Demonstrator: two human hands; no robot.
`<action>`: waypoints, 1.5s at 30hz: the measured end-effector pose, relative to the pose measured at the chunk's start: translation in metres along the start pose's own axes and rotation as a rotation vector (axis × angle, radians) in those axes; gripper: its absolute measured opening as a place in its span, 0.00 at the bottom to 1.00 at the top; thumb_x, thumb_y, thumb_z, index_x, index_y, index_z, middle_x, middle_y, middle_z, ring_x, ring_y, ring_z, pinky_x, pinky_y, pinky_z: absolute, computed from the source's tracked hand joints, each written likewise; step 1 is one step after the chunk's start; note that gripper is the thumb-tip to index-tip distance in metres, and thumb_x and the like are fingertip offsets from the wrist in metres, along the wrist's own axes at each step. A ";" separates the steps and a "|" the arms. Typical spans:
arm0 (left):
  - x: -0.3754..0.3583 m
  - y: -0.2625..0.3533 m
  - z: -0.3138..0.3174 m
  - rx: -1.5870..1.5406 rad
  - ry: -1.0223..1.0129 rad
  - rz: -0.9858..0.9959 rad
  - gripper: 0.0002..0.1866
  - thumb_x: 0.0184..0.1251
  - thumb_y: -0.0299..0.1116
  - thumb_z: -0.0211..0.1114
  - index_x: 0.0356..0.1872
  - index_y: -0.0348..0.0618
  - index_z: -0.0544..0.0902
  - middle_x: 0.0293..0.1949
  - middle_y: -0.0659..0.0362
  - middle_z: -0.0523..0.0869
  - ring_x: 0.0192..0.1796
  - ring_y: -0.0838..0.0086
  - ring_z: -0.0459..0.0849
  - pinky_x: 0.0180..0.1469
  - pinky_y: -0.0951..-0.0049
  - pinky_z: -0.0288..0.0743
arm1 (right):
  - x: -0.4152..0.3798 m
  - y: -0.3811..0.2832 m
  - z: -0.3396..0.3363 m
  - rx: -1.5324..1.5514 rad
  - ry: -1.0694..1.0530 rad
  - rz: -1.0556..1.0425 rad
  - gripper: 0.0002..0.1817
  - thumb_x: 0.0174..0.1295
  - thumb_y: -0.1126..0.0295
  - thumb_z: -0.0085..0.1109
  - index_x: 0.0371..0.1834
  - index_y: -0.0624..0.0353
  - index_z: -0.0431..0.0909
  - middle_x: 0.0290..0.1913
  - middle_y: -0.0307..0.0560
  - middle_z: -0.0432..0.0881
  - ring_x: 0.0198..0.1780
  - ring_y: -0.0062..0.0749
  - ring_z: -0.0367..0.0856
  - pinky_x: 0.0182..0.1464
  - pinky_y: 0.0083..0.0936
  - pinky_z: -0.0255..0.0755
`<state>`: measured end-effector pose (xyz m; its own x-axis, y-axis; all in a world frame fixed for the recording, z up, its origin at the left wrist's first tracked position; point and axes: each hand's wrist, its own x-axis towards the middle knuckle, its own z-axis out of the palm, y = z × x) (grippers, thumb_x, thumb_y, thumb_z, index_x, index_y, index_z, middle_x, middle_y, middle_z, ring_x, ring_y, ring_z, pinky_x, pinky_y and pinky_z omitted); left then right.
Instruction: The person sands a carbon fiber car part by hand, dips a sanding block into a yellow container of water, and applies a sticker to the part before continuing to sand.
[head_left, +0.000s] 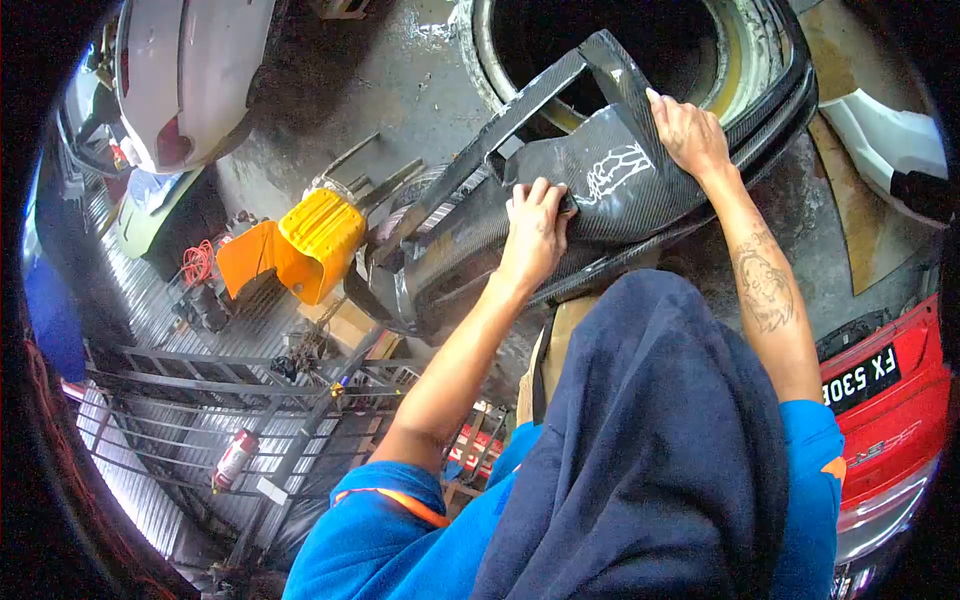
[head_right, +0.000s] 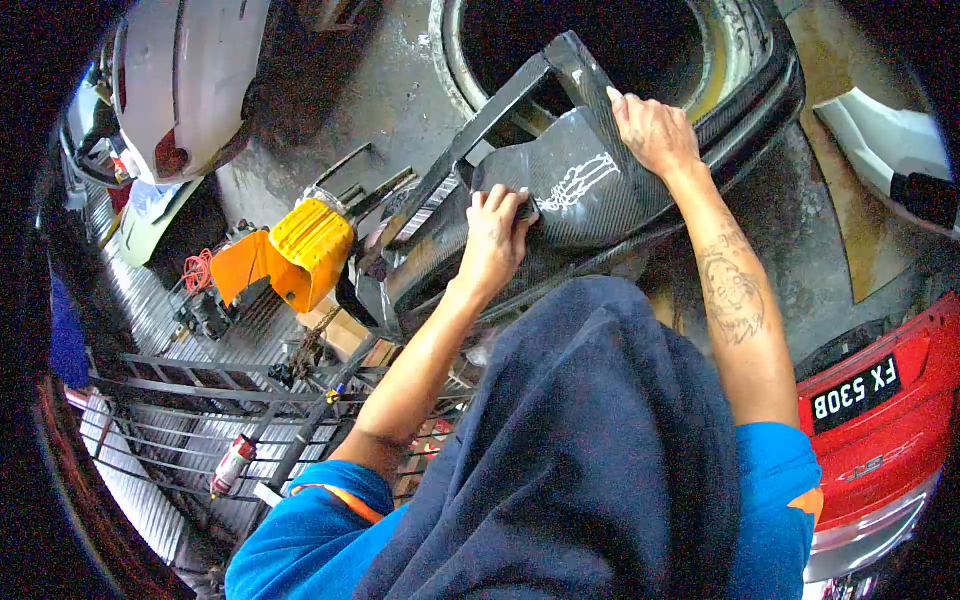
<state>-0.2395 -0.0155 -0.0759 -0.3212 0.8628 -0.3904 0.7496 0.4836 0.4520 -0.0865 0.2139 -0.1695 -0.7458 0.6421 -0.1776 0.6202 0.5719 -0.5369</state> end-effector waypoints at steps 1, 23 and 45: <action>0.000 0.003 -0.005 -0.003 -0.039 0.014 0.15 0.63 0.32 0.67 0.50 0.41 0.81 0.49 0.48 0.77 0.53 0.45 0.74 0.51 0.44 0.71 | 0.000 0.003 0.005 0.003 0.005 0.008 0.22 0.78 0.56 0.42 0.34 0.57 0.81 0.26 0.59 0.84 0.30 0.55 0.85 0.33 0.47 0.81; 0.032 0.017 0.023 0.170 0.107 0.063 0.10 0.63 0.30 0.67 0.44 0.41 0.82 0.47 0.49 0.78 0.48 0.45 0.75 0.48 0.42 0.71 | 0.008 0.004 0.004 -0.002 0.120 -0.018 0.29 0.77 0.53 0.41 0.24 0.58 0.81 0.24 0.58 0.84 0.28 0.53 0.86 0.33 0.45 0.83; 0.089 -0.053 0.042 0.349 0.131 -0.057 0.10 0.62 0.34 0.67 0.36 0.37 0.82 0.40 0.46 0.80 0.42 0.45 0.78 0.47 0.50 0.71 | 0.007 0.007 0.016 0.044 0.083 -0.020 0.30 0.77 0.50 0.40 0.25 0.58 0.83 0.27 0.58 0.86 0.32 0.56 0.87 0.39 0.48 0.82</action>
<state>-0.2840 0.0294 -0.1681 -0.4222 0.8587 -0.2905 0.8734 0.4711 0.1232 -0.0912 0.2146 -0.1877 -0.7341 0.6719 -0.0980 0.5925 0.5633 -0.5759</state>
